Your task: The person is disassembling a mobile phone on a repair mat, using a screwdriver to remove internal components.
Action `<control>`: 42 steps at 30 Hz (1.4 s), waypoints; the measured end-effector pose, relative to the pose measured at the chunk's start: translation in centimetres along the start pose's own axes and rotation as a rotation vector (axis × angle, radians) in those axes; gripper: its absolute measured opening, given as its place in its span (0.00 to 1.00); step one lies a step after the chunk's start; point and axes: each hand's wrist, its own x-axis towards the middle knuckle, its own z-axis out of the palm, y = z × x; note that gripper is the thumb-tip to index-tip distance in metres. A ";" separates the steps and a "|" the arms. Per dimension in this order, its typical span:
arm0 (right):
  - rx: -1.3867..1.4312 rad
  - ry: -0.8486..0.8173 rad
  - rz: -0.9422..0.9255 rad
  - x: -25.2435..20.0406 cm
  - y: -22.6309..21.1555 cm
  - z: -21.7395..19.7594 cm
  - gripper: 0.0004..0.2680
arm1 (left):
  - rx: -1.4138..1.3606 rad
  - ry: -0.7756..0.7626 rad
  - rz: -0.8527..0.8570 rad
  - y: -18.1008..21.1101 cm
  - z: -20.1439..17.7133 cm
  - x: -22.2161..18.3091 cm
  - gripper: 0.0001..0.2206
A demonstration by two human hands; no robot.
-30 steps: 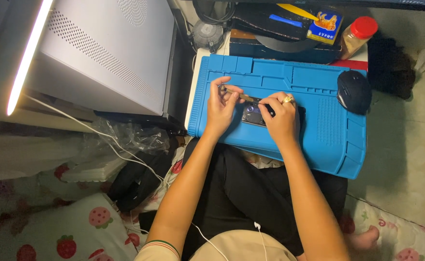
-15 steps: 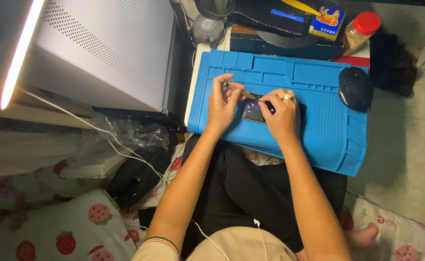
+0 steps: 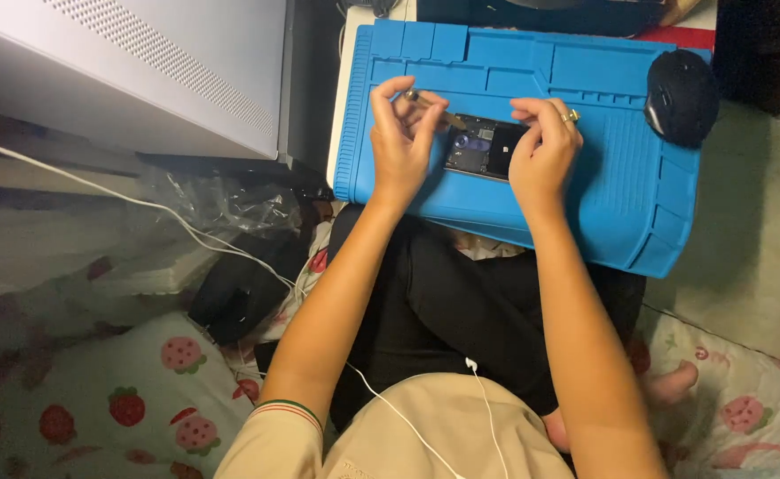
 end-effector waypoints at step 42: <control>-0.041 0.017 0.005 0.0 0.2 0.1 0.15 | 0.267 -0.287 0.126 -1.9 2.5 1.3 0.18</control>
